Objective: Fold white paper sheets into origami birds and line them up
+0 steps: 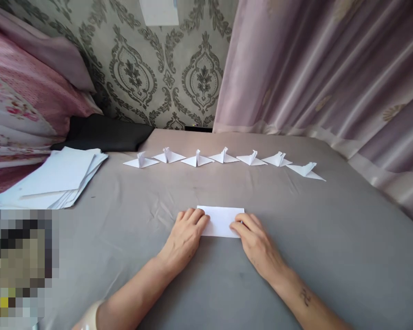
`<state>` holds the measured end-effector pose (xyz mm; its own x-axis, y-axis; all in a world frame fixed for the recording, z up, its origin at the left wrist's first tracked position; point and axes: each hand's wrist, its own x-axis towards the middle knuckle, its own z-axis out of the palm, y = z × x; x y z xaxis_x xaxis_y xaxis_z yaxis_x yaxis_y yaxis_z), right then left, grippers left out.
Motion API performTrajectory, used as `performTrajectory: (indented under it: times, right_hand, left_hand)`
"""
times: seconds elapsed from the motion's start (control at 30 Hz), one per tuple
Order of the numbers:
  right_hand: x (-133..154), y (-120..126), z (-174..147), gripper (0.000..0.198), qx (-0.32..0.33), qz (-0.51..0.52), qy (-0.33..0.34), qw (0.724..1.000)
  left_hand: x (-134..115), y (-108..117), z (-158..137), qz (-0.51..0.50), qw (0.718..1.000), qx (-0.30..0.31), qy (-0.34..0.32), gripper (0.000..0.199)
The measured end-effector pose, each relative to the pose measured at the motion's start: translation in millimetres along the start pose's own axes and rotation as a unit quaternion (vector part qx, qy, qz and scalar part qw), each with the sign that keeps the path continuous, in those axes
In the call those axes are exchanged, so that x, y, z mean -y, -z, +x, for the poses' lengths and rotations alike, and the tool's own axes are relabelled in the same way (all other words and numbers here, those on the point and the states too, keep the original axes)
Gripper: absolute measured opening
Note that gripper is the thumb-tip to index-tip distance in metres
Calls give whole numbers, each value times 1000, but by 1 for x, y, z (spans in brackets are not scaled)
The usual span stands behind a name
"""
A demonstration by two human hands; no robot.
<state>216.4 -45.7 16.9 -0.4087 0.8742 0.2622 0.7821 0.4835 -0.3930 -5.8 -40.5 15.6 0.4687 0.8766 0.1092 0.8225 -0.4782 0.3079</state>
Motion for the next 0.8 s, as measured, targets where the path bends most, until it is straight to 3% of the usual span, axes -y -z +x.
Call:
performTrajectory:
  times: [0.1, 0.33, 0.57, 0.8]
  right_hand:
    - [7, 6, -3, 31, 35, -15, 44, 998]
    - [44, -3, -14, 35, 55, -223, 23, 973]
    - [80, -7, -15, 46, 127, -252, -30, 959]
    - [90, -2, -9, 47, 145, -248, -15, 958]
  left_hand:
    - [0, 0, 1, -52, 999, 9, -5, 27]
    - [-2, 1, -4, -123, 988, -40, 90, 18]
    - [-1, 12, -10, -181, 971, 3, 155, 28]
    - [8, 10, -9, -193, 969, 3, 152, 40]
